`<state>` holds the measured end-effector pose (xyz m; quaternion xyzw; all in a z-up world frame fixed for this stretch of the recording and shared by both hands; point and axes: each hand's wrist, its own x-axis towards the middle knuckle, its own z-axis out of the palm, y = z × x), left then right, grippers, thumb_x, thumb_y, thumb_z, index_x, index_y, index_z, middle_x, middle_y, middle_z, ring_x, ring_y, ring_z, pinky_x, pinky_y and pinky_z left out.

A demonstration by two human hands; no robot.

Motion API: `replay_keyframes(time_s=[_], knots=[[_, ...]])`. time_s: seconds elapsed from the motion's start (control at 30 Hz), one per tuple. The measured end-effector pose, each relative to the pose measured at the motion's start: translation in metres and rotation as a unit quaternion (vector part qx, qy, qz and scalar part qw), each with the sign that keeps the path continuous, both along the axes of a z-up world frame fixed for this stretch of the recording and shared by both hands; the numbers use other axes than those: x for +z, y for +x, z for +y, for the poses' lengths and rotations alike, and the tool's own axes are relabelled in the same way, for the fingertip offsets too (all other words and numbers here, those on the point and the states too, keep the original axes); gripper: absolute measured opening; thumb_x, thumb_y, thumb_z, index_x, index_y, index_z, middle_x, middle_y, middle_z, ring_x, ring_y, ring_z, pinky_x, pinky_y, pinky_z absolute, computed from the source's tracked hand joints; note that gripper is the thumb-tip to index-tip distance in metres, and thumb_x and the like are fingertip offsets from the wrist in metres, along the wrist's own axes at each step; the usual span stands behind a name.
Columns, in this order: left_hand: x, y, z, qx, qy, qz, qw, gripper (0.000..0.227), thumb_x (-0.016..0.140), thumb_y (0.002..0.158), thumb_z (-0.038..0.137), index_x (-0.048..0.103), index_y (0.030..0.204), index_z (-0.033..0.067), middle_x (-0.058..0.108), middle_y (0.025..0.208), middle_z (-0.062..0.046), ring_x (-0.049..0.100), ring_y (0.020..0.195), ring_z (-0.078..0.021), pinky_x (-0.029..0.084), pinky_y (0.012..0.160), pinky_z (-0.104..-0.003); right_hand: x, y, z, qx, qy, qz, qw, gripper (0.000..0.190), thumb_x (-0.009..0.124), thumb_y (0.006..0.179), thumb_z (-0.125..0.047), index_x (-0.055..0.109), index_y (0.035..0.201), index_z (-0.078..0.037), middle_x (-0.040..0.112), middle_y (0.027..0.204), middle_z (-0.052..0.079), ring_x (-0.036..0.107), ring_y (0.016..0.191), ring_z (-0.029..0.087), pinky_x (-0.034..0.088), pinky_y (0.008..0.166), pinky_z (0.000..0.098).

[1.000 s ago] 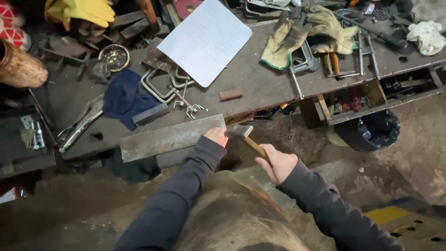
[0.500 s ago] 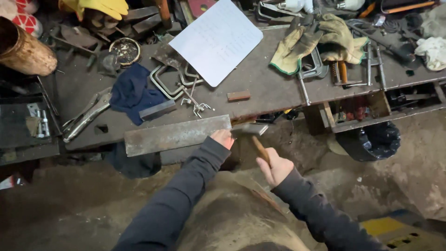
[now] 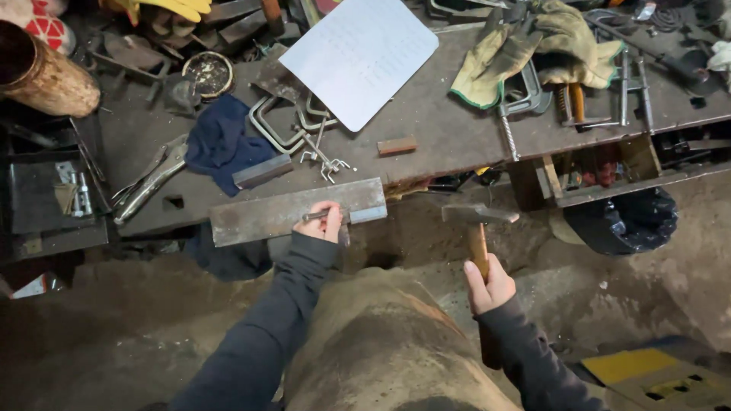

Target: Marking and preparing metal pieces on a workshop workbench using a scribe and a hammer.

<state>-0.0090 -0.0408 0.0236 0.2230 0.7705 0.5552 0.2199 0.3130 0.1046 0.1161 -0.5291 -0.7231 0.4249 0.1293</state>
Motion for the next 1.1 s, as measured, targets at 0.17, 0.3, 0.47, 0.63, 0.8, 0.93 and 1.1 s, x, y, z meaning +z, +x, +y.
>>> replay_keyframes(time_s=[0.17, 0.3, 0.47, 0.63, 0.8, 0.93, 1.1], knots=[[-0.014, 0.005, -0.001, -0.021, 0.064, -0.089, 0.994, 0.022, 0.067, 0.098, 0.022, 0.071, 0.108, 0.0036, 0.076, 0.085, -0.004, 0.072, 0.079, -0.0086, 0.058, 0.071, -0.026, 0.018, -0.005, -0.007, 0.024, -0.007, 0.046, 0.999, 0.026, 0.065, 0.097, -0.029, 0.061, 0.106, -0.006, 0.056, 0.06, 0.002, 0.055, 0.049, 0.012, 0.046, 0.048, 0.0299], [-0.052, 0.011, 0.017, -0.056, 0.101, -0.147, 0.982, 0.021, 0.068, 0.099, 0.022, 0.072, 0.106, 0.0022, 0.075, 0.085, -0.004, 0.07, 0.077, -0.0091, 0.058, 0.07, -0.026, 0.03, -0.011, -0.012, 0.0, -0.075, -0.027, 0.997, 0.027, 0.067, 0.094, -0.031, 0.061, 0.106, -0.007, 0.058, 0.059, 0.006, 0.057, 0.048, 0.018, 0.047, 0.05, 0.0337], [-0.024, 0.009, 0.023, -0.057, 0.043, -0.094, 0.993, 0.021, 0.068, 0.098, 0.022, 0.072, 0.105, 0.0023, 0.076, 0.081, -0.005, 0.071, 0.074, -0.0096, 0.057, 0.067, -0.025, 0.006, 0.004, -0.013, 0.078, 0.066, -0.015, 0.995, 0.029, 0.07, 0.093, -0.032, 0.064, 0.107, -0.007, 0.059, 0.066, 0.008, 0.061, 0.06, 0.018, 0.05, 0.06, 0.032], [-0.046, 0.005, 0.022, -0.055, 0.051, -0.08, 0.994, 0.02, 0.068, 0.098, 0.021, 0.072, 0.104, 0.0022, 0.076, 0.081, -0.006, 0.072, 0.073, -0.0105, 0.058, 0.067, -0.025, 0.003, 0.008, -0.016, 0.097, 0.07, -0.012, 0.993, 0.031, 0.07, 0.092, -0.033, 0.063, 0.106, -0.007, 0.062, 0.068, 0.008, 0.064, 0.06, 0.018, 0.052, 0.06, 0.0322], [-0.052, 0.003, 0.024, -0.066, 0.055, -0.097, 0.992, 0.02, 0.068, 0.098, 0.021, 0.072, 0.105, 0.0022, 0.076, 0.082, -0.006, 0.072, 0.075, -0.0105, 0.058, 0.067, -0.025, 0.007, 0.007, -0.018, 0.104, 0.072, -0.02, 0.992, 0.03, 0.07, 0.092, -0.033, 0.063, 0.106, -0.007, 0.062, 0.068, 0.009, 0.065, 0.061, 0.02, 0.052, 0.061, 0.0326], [-0.031, 0.003, 0.021, -0.073, 0.052, -0.095, 0.991, 0.02, 0.068, 0.098, 0.021, 0.071, 0.106, 0.0022, 0.076, 0.082, -0.006, 0.072, 0.075, -0.0108, 0.058, 0.067, -0.025, 0.002, 0.009, -0.018, 0.106, 0.085, -0.001, 0.991, 0.03, 0.07, 0.092, -0.033, 0.063, 0.106, -0.007, 0.062, 0.068, 0.01, 0.064, 0.06, 0.021, 0.052, 0.061, 0.0326], [-0.008, 0.004, 0.02, -0.07, 0.016, -0.056, 0.996, 0.02, 0.068, 0.097, 0.021, 0.073, 0.105, 0.004, 0.077, 0.082, -0.006, 0.074, 0.075, -0.0107, 0.059, 0.067, -0.025, 0.009, 0.005, -0.018, 0.107, 0.06, -0.039, 0.992, 0.035, 0.071, 0.09, -0.035, 0.063, 0.11, -0.008, 0.065, 0.067, 0.01, 0.068, 0.059, 0.021, 0.053, 0.06, 0.033]])
